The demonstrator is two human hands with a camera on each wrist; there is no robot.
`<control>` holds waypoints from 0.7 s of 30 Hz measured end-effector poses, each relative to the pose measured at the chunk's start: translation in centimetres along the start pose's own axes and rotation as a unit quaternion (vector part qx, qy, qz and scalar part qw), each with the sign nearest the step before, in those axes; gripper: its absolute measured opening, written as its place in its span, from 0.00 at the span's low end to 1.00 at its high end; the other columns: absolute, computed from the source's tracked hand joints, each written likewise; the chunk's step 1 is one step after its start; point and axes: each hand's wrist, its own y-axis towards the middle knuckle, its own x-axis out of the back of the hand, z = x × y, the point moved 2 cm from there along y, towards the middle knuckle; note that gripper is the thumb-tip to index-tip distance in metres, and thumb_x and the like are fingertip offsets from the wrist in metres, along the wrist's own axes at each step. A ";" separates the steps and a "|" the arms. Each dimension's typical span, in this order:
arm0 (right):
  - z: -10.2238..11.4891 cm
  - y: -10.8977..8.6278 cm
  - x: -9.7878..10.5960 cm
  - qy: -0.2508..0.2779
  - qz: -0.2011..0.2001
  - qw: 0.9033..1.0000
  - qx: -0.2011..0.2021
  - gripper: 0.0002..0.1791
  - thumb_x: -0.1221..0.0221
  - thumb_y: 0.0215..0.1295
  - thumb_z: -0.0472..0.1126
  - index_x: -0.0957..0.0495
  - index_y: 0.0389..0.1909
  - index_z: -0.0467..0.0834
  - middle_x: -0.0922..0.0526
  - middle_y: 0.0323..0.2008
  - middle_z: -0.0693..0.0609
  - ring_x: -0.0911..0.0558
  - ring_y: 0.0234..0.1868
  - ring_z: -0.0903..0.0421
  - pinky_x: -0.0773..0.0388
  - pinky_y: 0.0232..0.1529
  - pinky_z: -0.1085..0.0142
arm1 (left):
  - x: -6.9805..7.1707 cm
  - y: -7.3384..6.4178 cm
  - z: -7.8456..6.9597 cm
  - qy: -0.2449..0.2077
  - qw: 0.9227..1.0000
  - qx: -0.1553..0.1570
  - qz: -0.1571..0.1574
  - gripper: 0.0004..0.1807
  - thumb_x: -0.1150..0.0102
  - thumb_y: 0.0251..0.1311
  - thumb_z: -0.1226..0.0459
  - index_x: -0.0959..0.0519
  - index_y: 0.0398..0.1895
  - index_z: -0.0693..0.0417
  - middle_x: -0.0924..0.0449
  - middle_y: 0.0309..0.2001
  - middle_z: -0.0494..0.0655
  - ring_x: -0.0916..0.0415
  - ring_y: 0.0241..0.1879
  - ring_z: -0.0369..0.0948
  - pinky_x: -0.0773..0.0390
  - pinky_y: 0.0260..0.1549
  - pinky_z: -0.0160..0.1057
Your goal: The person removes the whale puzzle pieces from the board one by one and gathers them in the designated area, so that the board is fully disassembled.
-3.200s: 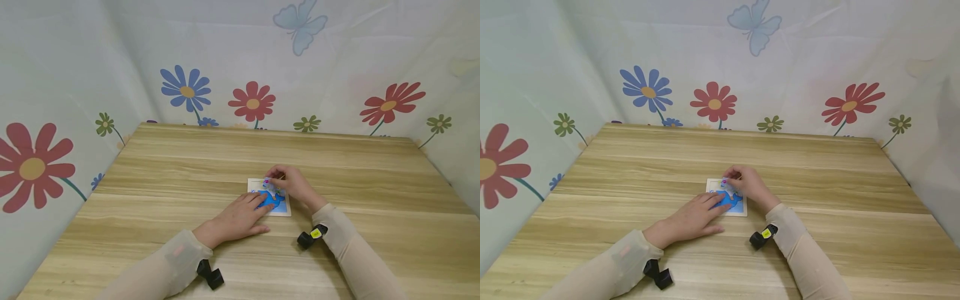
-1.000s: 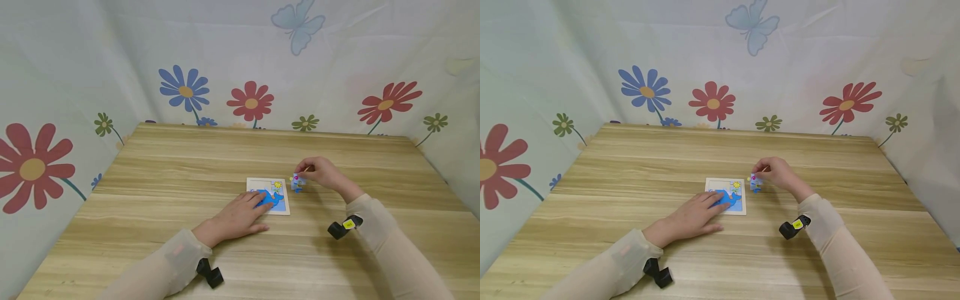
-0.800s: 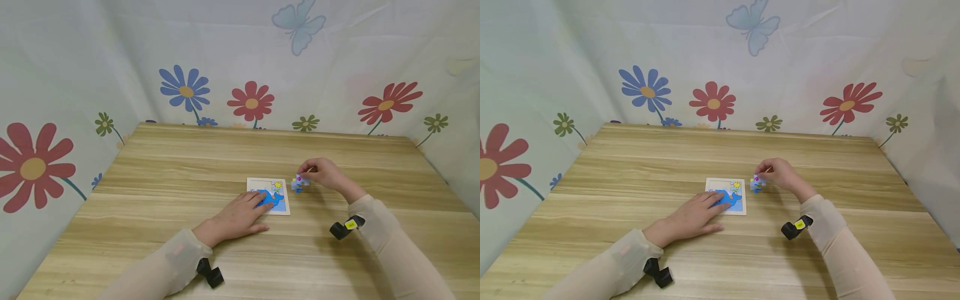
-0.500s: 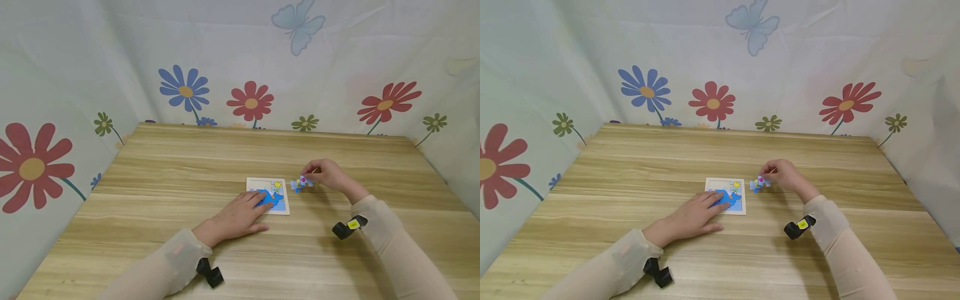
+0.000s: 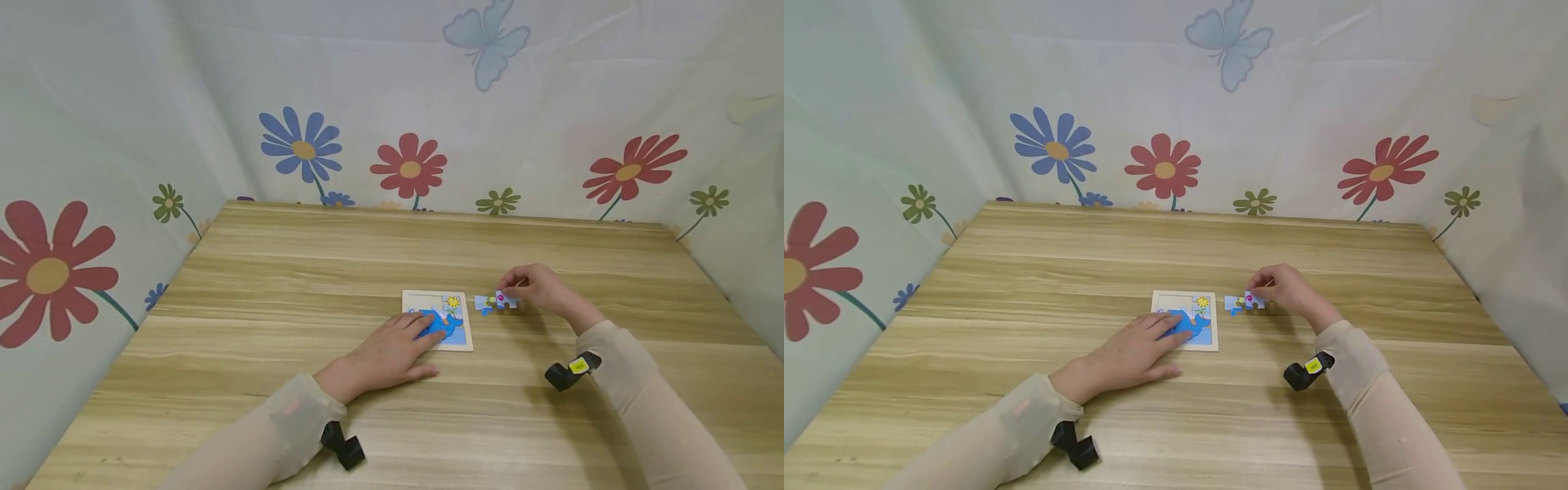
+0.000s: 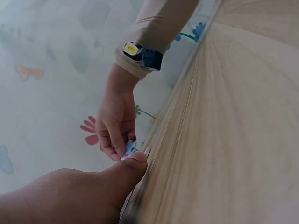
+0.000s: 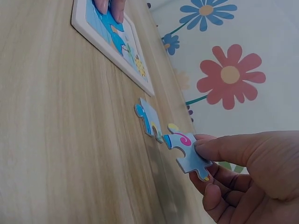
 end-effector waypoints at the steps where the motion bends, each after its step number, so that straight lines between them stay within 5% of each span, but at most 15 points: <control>1: -0.1 0.0 0.0 0.000 0.000 1.000 -0.001 0.07 0.43 0.66 0.35 0.19 0.39 0.36 0.19 0.34 0.46 0.27 0.33 0.57 0.29 0.32 0.70 | 0.0 0.0 0.0 0.000 1.000 0.000 0.001 0.34 0.57 0.67 0.39 0.37 0.71 0.43 0.38 0.72 0.51 0.42 0.72 0.49 0.39 0.70 0.49; 21: -2.1 0.5 -1.1 0.021 0.006 0.999 -0.025 0.07 0.43 0.66 0.35 0.20 0.41 0.36 0.21 0.33 0.47 0.28 0.31 0.57 0.28 0.29 0.70 | -0.1 0.0 0.0 0.004 1.000 0.001 0.000 0.34 0.57 0.67 0.39 0.37 0.71 0.43 0.39 0.72 0.50 0.42 0.72 0.48 0.39 0.70 0.49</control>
